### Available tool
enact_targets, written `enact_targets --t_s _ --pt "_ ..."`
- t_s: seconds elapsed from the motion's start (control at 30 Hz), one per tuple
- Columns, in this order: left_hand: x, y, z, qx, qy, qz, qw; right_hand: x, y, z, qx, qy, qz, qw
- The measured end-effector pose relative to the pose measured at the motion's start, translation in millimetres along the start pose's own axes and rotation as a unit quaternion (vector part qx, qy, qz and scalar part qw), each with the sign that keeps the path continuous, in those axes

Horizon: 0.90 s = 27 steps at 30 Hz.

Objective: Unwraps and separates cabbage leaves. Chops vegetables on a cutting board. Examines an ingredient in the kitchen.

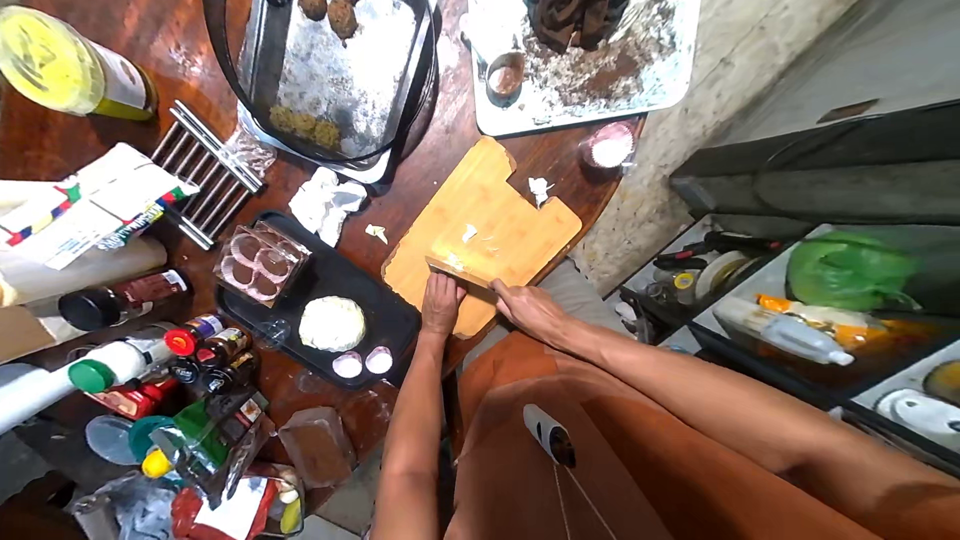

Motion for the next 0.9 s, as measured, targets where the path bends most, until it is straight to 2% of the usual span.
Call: enact_targets --t_s 0.13,0.3,0.4,0.57,0.73,0.9 --pt "-1.1 1.2 3.3 0.000 0.003 0.006 1.000 -21.5 -8.7 -7.3 -0.002 0.032 0.019 0.999" --pt "1.0 -0.6 -0.1 -0.005 0.001 0.003 1.000 -5.0 -2.8 0.9 0.000 0.005 0.015 1.000" --pt "-1.6 1.8 2.7 -0.004 0.013 0.006 1.000 -21.8 -4.6 -9.9 0.000 0.018 0.020 1.000" --pt "2.4 0.9 0.4 -0.040 0.001 0.011 0.999 -32.7 -5.8 -3.3 -0.025 0.034 0.018 0.999" --pt "2.3 0.3 0.8 -0.033 -0.001 0.008 0.999 -26.3 -0.6 -0.3 -0.026 0.051 0.019 0.998" --pt "2.5 -1.9 1.3 -0.029 -0.006 0.000 1.000 -4.0 -8.3 12.6 -0.004 0.017 0.034 0.999"
Point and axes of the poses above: each hand's wrist, its own x-axis away from the middle knuckle, its own z-axis out of the back of the hand, y = z × x, the point moved 5 cm from there along -x, towards the middle knuckle, and after that the axes turned 10 degrees about y, right-handed, at the moved point
